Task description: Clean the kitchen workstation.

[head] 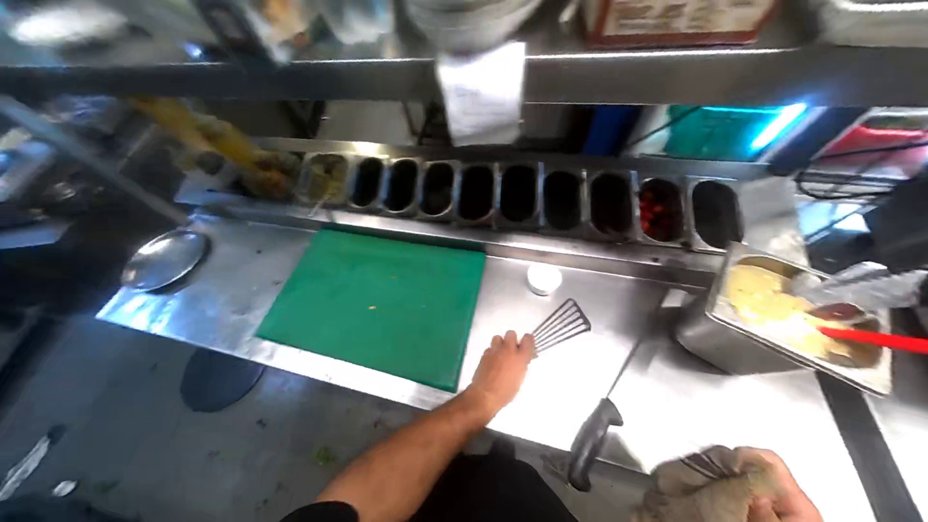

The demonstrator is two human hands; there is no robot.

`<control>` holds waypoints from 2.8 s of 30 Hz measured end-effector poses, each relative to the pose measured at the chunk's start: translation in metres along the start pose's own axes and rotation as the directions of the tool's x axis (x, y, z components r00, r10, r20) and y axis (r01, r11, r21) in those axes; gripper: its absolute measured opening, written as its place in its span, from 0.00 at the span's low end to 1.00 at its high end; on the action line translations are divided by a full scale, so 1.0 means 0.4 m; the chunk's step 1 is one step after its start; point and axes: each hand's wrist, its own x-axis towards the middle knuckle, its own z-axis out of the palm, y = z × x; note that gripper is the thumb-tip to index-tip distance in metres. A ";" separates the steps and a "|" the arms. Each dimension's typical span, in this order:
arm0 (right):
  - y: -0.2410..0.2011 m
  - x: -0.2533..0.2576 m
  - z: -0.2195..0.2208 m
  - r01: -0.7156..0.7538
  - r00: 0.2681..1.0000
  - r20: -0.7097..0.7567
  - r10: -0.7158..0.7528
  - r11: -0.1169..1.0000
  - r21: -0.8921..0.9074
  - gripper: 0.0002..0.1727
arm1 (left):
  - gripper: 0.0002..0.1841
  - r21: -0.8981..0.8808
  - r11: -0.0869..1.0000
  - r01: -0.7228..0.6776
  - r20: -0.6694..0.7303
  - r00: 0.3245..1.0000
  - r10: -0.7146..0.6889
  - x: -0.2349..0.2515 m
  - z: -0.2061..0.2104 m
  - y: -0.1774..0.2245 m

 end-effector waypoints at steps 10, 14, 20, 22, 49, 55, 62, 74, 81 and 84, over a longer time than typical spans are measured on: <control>0.014 0.489 0.608 0.206 0.940 0.329 -0.086 0.913 -0.351 0.22 | 0.12 -0.530 0.796 0.293 -0.473 0.677 -0.564 -0.419 -0.244 -0.406; 0.139 0.565 0.828 0.139 0.974 0.221 0.051 0.637 -0.759 0.39 | 0.15 -0.544 0.746 0.385 -0.449 0.617 -0.646 -0.450 -0.353 -0.815; 0.268 0.500 1.043 -0.040 0.986 -0.101 -0.135 0.391 -0.920 0.33 | 0.12 -0.793 0.599 0.111 -0.309 0.774 -0.552 -0.421 -0.362 -1.125; 0.253 0.489 1.248 -0.063 0.986 -0.119 -0.113 0.410 -0.910 0.30 | 0.12 -0.865 0.502 0.027 -0.272 0.814 -0.513 -0.428 -0.362 -1.148; 0.172 0.683 1.821 0.050 0.926 0.374 -0.057 0.998 0.028 0.21 | 0.17 -0.945 0.182 -0.273 -0.327 0.828 -0.455 -0.439 -0.342 -1.222; 0.110 0.626 1.114 0.203 0.966 -0.122 -0.229 0.959 -0.196 0.25 | 0.12 -0.907 0.280 -0.316 -0.409 0.819 -0.402 -0.444 -0.328 -1.175; 0.228 0.508 0.703 -0.182 0.983 -0.180 0.046 0.417 -0.891 0.32 | 0.08 -0.872 0.376 -0.314 -0.465 0.772 -0.433 -0.379 -0.334 -1.174; 0.265 0.114 1.553 -0.571 0.790 -0.610 -0.067 0.282 -0.771 0.26 | 0.10 -0.884 0.340 -0.321 -0.400 0.895 -0.196 -0.465 -0.475 -1.377; 0.217 0.197 2.120 -0.185 0.983 -0.121 0.140 0.734 -0.654 0.26 | 0.10 -0.839 0.436 -0.325 -0.528 0.678 -0.512 -0.684 -0.628 -1.823; 0.212 0.192 2.191 -0.054 0.957 -0.237 -0.165 0.703 -0.709 0.27 | 0.10 -0.835 0.505 -0.219 -0.538 0.519 -0.664 -0.723 -0.694 -1.971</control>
